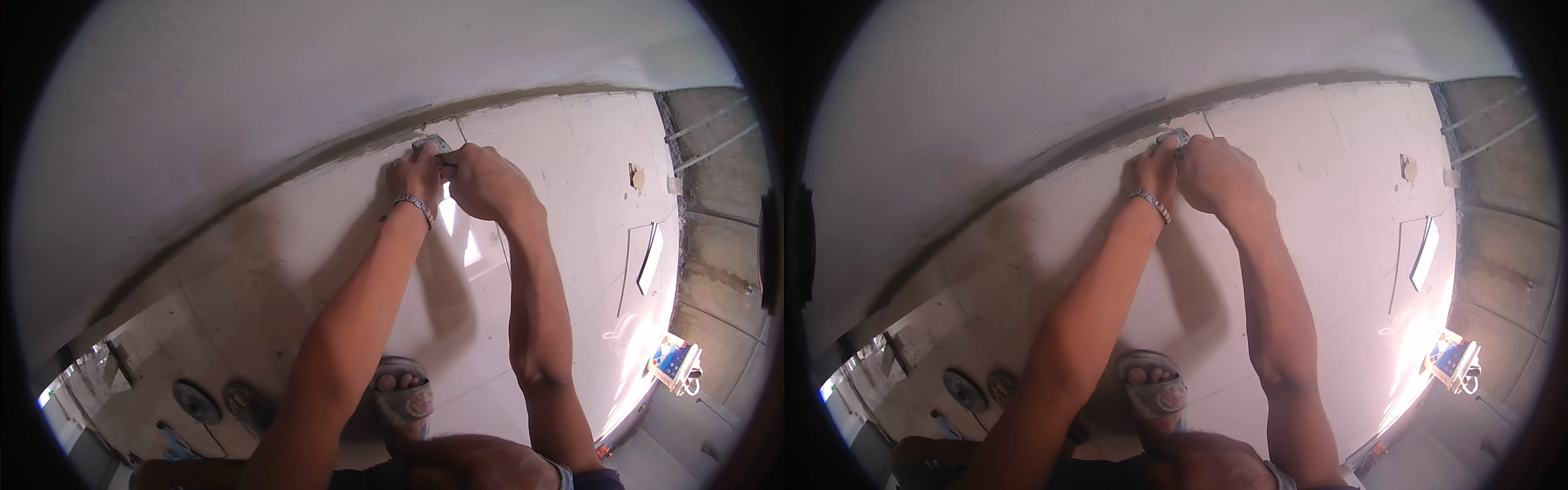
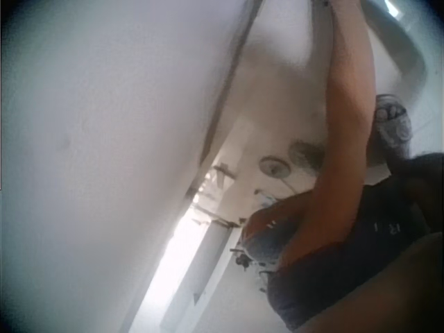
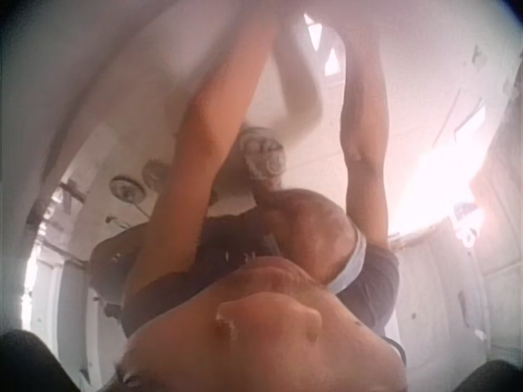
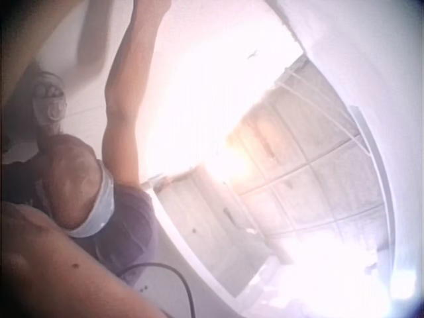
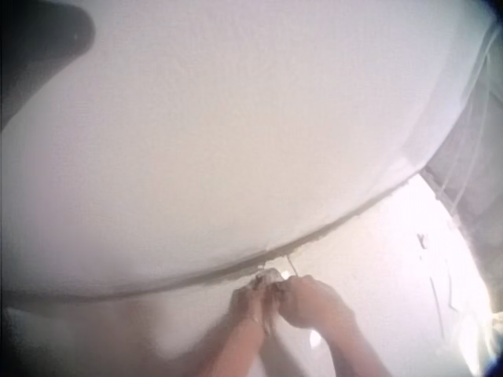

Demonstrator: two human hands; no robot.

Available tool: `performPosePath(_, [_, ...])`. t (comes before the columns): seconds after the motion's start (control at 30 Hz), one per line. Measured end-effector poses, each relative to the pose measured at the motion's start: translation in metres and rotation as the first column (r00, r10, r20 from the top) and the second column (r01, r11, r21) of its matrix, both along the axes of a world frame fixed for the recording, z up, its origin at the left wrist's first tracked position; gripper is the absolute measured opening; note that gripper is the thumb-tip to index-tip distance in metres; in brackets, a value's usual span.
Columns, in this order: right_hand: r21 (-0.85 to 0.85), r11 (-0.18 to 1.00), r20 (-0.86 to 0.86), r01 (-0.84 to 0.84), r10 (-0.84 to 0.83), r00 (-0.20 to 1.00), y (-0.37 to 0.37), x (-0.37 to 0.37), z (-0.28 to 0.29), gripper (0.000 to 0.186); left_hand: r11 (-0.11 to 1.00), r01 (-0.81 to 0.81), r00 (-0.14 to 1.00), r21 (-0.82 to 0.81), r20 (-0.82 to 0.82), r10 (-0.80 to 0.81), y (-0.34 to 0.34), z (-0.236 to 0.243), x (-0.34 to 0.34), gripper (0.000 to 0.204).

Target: The person uses a grout float to apply and smooth grout along the seams of white floor tiles. They repeatedly press the float into the joints and wipe excess material from the tile surface.

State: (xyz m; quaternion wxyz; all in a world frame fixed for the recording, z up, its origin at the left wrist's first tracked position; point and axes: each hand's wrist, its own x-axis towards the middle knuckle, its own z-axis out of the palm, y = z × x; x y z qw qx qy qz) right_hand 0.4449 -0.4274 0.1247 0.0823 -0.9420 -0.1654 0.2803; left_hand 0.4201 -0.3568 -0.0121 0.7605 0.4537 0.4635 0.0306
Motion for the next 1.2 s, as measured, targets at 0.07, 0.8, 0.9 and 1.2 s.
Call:
performPosePath(0.07, [-0.055, 0.998, 0.06, -0.03, 0.034, 0.998, 0.011, -0.007, 0.0, 0.028, 0.999, 0.02, 1.0, 0.05, 0.005, -0.02, 0.008, 0.0, 0.002, 0.044])
performPosePath(0.8, [0.037, 0.995, 0.1, -0.091, 0.087, 0.991, 0.021, -0.012, -0.009, 0.029, 0.959, 0.071, 0.997, 0.274, 0.013, -0.077, 0.018, -0.026, 0.002, 0.043])
performPosePath(0.9, [0.047, 0.995, 0.067, -0.093, 0.09, 0.994, 0.014, -0.009, -0.006, 0.029, 0.993, 0.005, 0.999, 0.121, 0.037, -0.01, 0.011, -0.021, -0.008, 0.047])
performPosePath(1.2, [0.051, 0.993, 0.063, -0.102, 0.099, 0.993, 0.019, -0.016, -0.005, 0.028, 0.977, 0.046, 0.999, 0.208, -0.006, -0.046, 0.018, -0.037, -0.012, 0.05])
